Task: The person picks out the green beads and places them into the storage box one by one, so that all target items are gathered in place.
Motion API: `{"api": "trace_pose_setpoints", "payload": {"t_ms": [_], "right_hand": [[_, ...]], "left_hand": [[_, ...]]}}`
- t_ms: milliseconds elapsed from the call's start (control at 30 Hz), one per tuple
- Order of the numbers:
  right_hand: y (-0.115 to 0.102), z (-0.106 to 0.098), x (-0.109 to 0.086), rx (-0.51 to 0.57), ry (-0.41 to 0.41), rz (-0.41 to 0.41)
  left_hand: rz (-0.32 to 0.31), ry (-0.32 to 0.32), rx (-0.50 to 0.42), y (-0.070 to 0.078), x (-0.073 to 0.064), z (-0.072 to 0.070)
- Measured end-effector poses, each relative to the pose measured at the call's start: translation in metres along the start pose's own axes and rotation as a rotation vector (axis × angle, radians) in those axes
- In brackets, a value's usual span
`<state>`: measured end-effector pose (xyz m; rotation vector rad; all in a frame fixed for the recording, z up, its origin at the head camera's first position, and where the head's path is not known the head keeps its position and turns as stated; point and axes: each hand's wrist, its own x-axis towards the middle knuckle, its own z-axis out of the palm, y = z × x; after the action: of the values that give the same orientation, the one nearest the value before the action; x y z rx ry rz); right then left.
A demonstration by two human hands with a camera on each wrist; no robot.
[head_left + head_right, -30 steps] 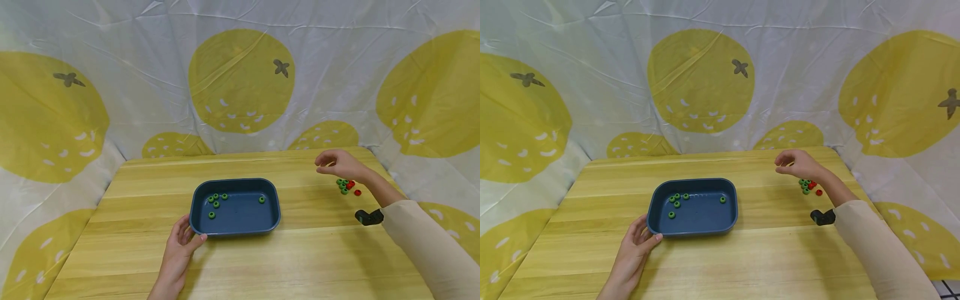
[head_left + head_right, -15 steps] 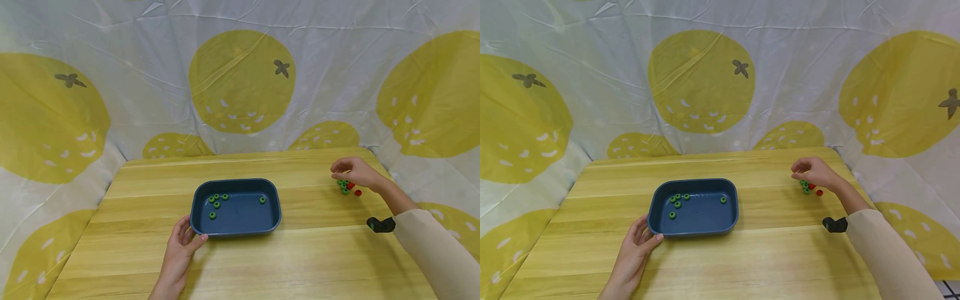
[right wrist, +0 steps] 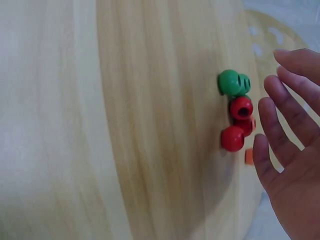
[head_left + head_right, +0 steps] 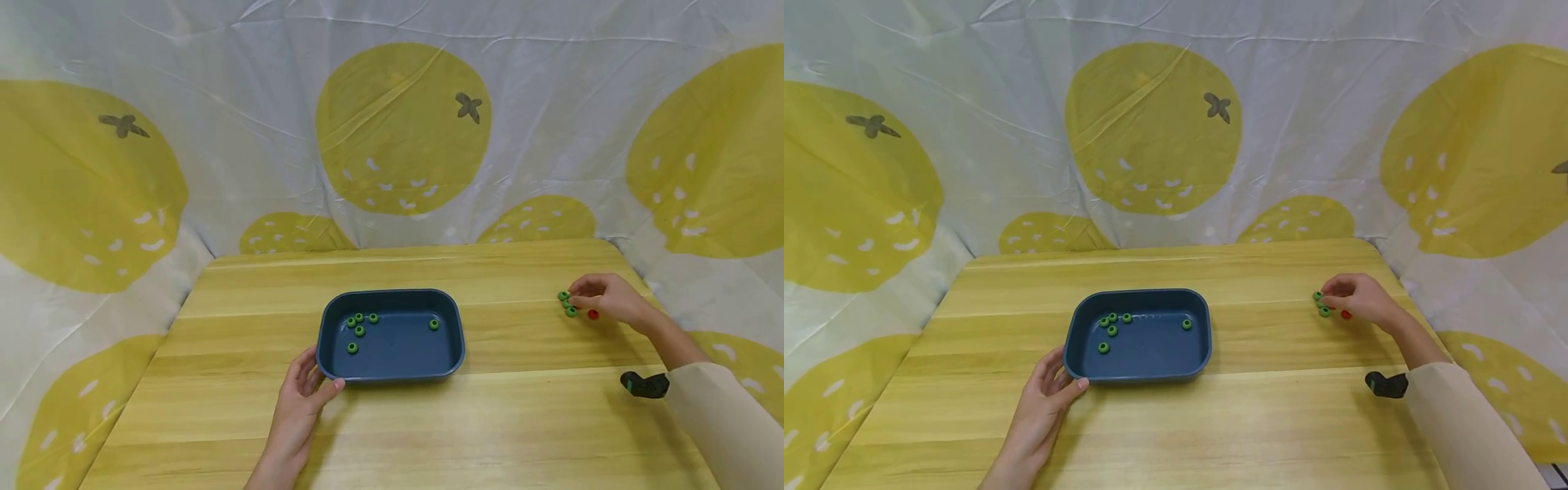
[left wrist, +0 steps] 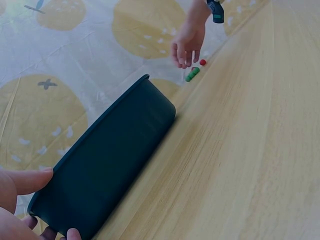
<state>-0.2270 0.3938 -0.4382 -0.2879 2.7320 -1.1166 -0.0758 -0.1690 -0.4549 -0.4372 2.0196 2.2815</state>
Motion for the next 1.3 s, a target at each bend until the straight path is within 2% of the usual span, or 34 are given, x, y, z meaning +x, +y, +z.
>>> {"api": "trace_pose_setpoints", "payload": {"t_ms": [267,600,900,1300], "right_hand": [[0.012,0.006,-0.007,0.023,0.005,0.023],[0.015,0.012,-0.014,0.004,0.029,0.017],[0.019,0.017,-0.014,-0.105,0.059,-0.019],[0.026,0.025,-0.012,-0.13,0.048,0.008]], "left_hand": [[-0.005,-0.001,0.004,0.0,0.001,0.0],[-0.004,-0.003,0.005,-0.001,0.001,0.0],[-0.01,-0.001,0.019,0.001,0.0,0.0],[-0.004,-0.01,0.002,0.0,0.0,0.0]]}}
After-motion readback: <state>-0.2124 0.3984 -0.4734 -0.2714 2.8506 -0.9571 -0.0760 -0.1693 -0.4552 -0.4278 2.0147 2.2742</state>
